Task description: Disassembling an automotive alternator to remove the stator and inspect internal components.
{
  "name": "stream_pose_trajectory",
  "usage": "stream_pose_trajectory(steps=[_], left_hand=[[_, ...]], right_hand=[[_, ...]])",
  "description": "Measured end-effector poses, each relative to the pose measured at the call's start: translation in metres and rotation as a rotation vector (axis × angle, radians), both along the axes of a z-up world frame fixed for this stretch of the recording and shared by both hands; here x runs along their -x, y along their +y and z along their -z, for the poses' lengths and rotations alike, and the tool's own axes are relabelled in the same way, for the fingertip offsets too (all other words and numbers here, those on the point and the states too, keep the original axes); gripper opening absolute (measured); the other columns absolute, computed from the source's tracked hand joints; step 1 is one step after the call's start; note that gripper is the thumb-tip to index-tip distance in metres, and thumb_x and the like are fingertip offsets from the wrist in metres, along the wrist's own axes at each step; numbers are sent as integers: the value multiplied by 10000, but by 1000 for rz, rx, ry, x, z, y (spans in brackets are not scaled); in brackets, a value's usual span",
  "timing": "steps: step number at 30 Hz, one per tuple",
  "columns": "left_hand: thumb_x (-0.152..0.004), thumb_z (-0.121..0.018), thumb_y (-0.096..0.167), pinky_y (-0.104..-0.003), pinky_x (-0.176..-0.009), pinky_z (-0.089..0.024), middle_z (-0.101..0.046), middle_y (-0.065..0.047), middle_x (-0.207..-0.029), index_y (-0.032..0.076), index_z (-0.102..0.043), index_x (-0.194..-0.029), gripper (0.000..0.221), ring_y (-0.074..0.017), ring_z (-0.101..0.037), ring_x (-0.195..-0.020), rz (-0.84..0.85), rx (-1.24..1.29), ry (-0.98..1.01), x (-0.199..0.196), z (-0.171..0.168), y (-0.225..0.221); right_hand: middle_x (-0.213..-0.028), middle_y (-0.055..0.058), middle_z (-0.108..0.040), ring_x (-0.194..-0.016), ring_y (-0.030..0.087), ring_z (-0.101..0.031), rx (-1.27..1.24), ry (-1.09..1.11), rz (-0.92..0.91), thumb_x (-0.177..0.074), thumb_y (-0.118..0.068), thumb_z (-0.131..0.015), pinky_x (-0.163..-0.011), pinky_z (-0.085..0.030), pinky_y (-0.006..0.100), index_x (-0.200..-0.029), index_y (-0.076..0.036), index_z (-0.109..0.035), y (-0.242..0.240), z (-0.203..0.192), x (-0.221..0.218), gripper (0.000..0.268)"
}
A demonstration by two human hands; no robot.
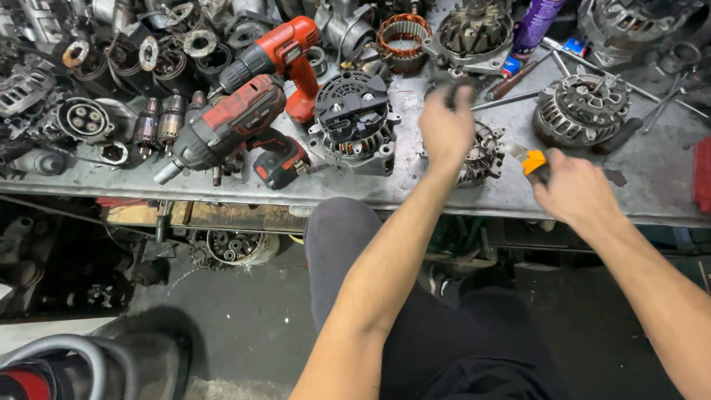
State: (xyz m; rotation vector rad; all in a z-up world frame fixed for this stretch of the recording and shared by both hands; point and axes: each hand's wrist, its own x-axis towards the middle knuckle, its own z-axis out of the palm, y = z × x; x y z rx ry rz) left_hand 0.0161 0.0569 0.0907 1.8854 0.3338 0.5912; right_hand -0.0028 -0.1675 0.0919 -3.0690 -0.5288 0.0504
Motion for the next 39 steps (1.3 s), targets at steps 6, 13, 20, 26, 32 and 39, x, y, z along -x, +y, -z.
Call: stream_pose_trajectory(steps=[6,13,20,26,32,39], left_hand=[[-874,-653,131,-487,-1058,-477,-566,-354,-1344,-94,-329,-1495,735,-491,-593,-1212,-51,-69,27,-1,29,31],[-614,-768,185,-457,-972,-516,-663,-285,-1225,-13,-539,-1318,766,-447,-633,-1144,321,-484,297,9,55,56],[-666,-789,281,-447,-964,-553,-734,-189,-1122,75,-699,-1127,513,-354,-692,-1078,426,-502,480,28,32,53],[-677,-811,286,-439,-1000,-540,-699,-177,-1213,83,-675,-1190,568,-341,-667,-1147,422,-540,543,30,23,51],[-687,-813,264,-444,-1008,-531,-632,-155,-1320,122,-636,-1272,628,-341,-634,-1200,399,-552,581,35,19,48],[-657,-887,468,-471,-963,-545,-638,-188,-1256,90,-607,-1266,769,-366,-660,-1137,368,-554,540,42,13,46]], right_hand=[[-965,302,-717,-947,491,-694,-19,36,-36,-949,-376,-643,-844,-566,572,-1172,16,-575,-29,28,0,456],[-1118,183,-690,-1072,399,-668,103,-50,-144,-905,-306,-650,-826,-573,581,-1148,-31,-584,18,-5,41,373],[-1216,109,-664,-1152,357,-635,217,-175,-133,-918,-138,-577,-825,-565,616,-1227,-58,-608,23,13,35,320],[-1241,106,-641,-1151,384,-611,200,-170,-142,-880,-124,-575,-786,-554,644,-1304,-64,-588,35,-11,42,428],[-1275,121,-631,-1167,378,-596,207,-152,-138,-941,-125,-544,-853,-543,665,-1365,-55,-578,18,23,25,431],[-1298,106,-625,-1199,393,-596,208,-103,-142,-945,-122,-527,-809,-553,646,-1322,-56,-568,37,-10,37,385]])
